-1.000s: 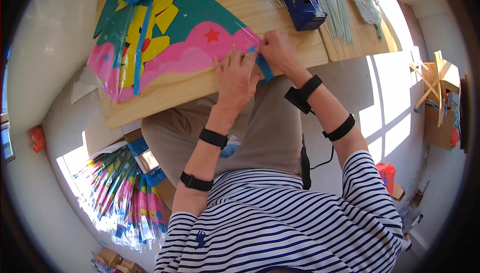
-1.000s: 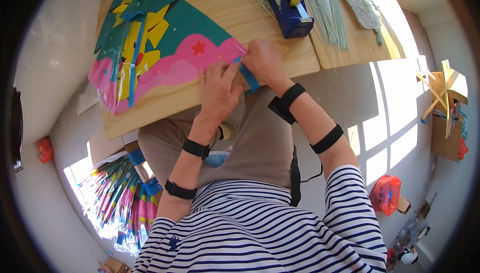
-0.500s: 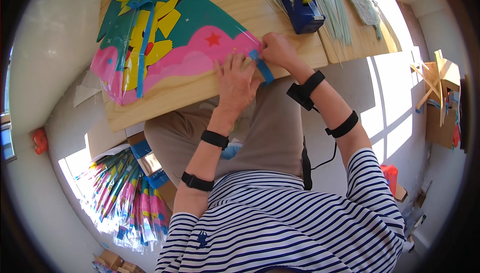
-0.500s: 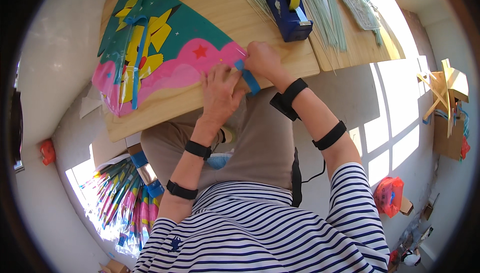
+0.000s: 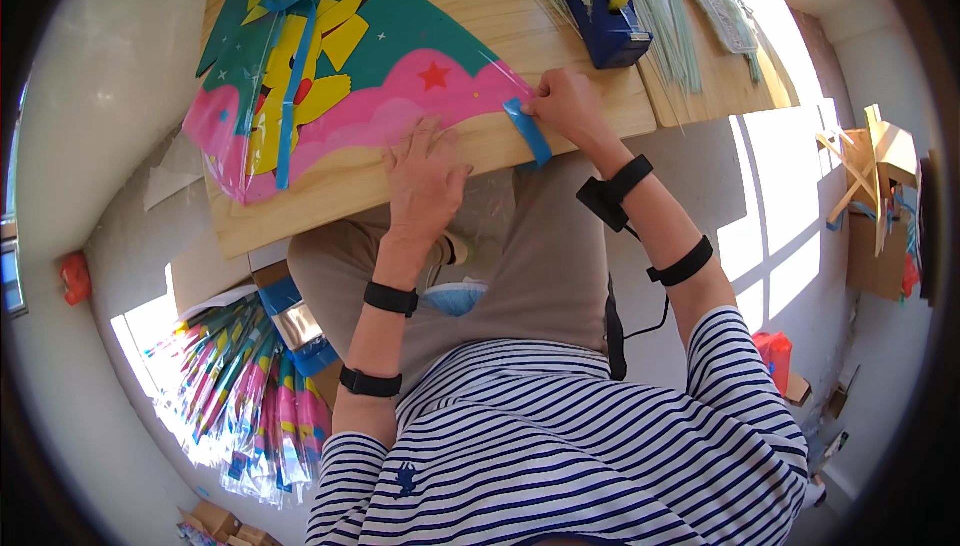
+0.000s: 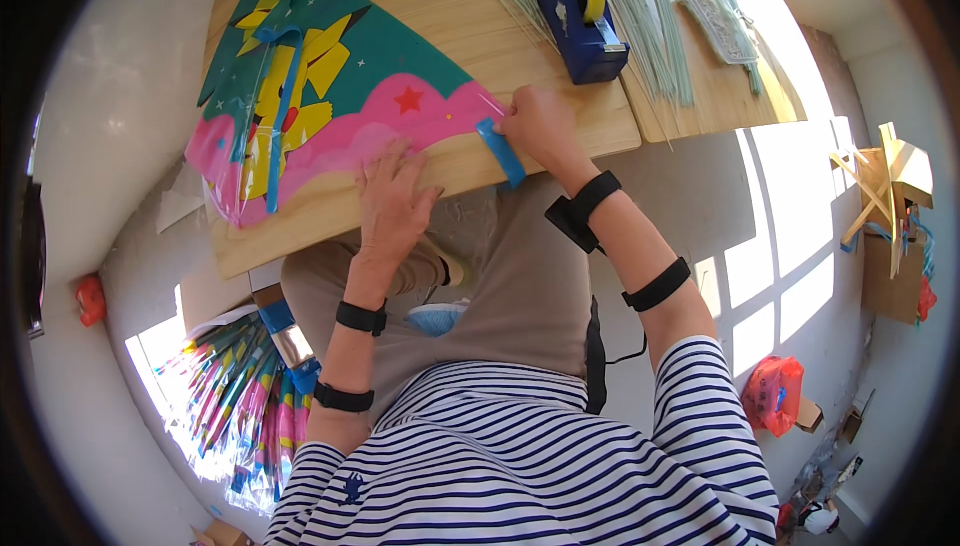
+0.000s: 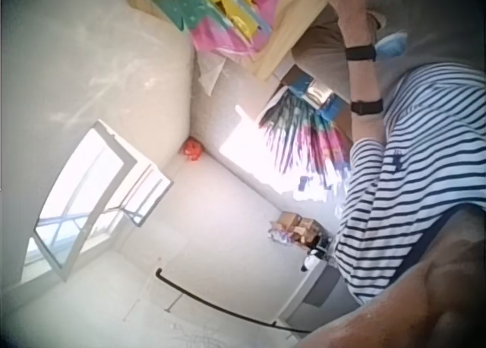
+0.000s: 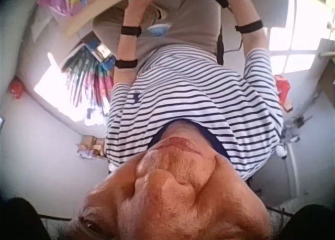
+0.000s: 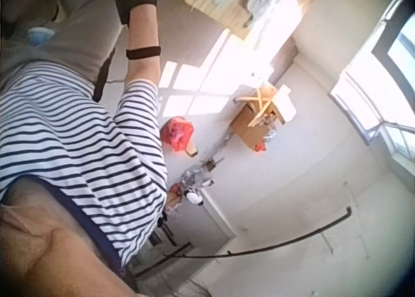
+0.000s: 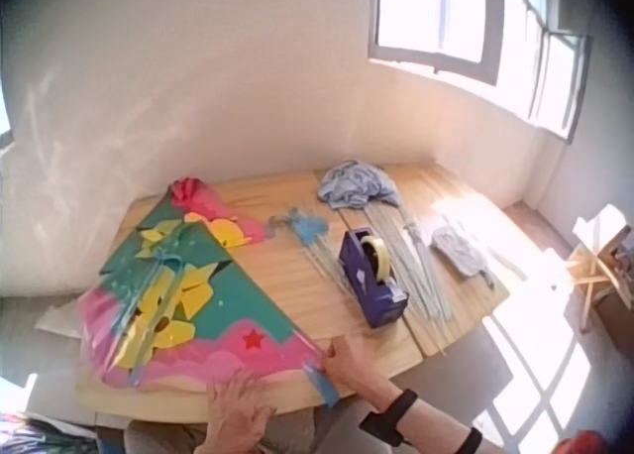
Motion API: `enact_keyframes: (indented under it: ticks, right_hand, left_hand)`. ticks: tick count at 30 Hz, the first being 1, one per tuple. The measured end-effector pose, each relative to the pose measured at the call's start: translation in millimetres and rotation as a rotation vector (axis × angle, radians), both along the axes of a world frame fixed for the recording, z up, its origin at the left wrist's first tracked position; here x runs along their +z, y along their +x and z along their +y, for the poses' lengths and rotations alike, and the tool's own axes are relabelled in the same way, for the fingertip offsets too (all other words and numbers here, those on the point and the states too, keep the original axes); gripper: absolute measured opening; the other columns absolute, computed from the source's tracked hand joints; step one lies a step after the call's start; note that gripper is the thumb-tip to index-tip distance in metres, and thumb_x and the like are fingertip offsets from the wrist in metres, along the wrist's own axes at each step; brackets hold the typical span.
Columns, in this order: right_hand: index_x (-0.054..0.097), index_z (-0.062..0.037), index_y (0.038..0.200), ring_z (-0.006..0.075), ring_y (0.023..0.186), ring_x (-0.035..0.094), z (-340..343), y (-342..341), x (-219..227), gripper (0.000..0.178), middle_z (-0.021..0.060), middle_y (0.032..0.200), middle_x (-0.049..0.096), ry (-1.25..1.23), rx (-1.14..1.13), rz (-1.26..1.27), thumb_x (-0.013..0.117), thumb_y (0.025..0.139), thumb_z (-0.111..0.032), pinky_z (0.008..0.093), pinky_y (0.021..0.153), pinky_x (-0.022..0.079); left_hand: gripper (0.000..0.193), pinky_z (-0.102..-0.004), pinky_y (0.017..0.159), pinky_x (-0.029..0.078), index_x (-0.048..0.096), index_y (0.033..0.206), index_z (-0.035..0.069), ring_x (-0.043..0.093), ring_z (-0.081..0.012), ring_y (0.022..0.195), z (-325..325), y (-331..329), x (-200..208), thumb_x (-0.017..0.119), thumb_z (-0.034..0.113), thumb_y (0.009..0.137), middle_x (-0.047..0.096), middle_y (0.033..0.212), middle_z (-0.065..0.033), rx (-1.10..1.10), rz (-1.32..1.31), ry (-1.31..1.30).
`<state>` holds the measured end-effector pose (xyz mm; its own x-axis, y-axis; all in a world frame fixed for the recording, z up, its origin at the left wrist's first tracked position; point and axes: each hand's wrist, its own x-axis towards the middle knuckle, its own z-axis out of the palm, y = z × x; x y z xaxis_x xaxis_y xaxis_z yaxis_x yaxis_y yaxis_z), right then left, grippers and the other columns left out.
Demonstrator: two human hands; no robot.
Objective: Assemble a kite by attaching decorative tails using adhesive tape.
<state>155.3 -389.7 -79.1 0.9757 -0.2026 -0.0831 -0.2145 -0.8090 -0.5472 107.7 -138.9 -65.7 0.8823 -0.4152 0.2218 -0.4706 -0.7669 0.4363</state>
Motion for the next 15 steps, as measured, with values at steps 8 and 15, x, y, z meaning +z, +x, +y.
enact_keyframes:
  ticks: [8,15]
  right_hand:
    - [0.067,-0.0045,0.085,0.0361,0.093,0.067,19.3,-2.8,14.5,0.032,0.0174,0.092,0.069,-0.126,-0.073,-0.016,0.081,0.072,-0.03,0.0461,0.077,0.052]
    - [0.065,-0.0057,0.086,0.0346,0.093,0.066,19.8,-6.0,11.8,0.032,0.0155,0.091,0.069,-0.07,-0.058,0.076,0.082,0.071,-0.028,0.0449,0.077,0.051]
  left_hand:
    - [0.045,-0.0631,0.116,0.019,0.063,0.122,0.008,0.038,-0.0322,0.14,85.3,7.1,0.0,0.073,0.023,0.08,0.051,0.141,-0.0108,0.174,-0.062,0.109]
    - [0.056,-0.0636,0.116,0.017,0.059,0.131,0.006,0.034,-0.0315,0.144,181.6,25.9,-9.9,0.074,0.032,0.084,0.045,0.151,-0.0109,0.448,-0.134,0.191]
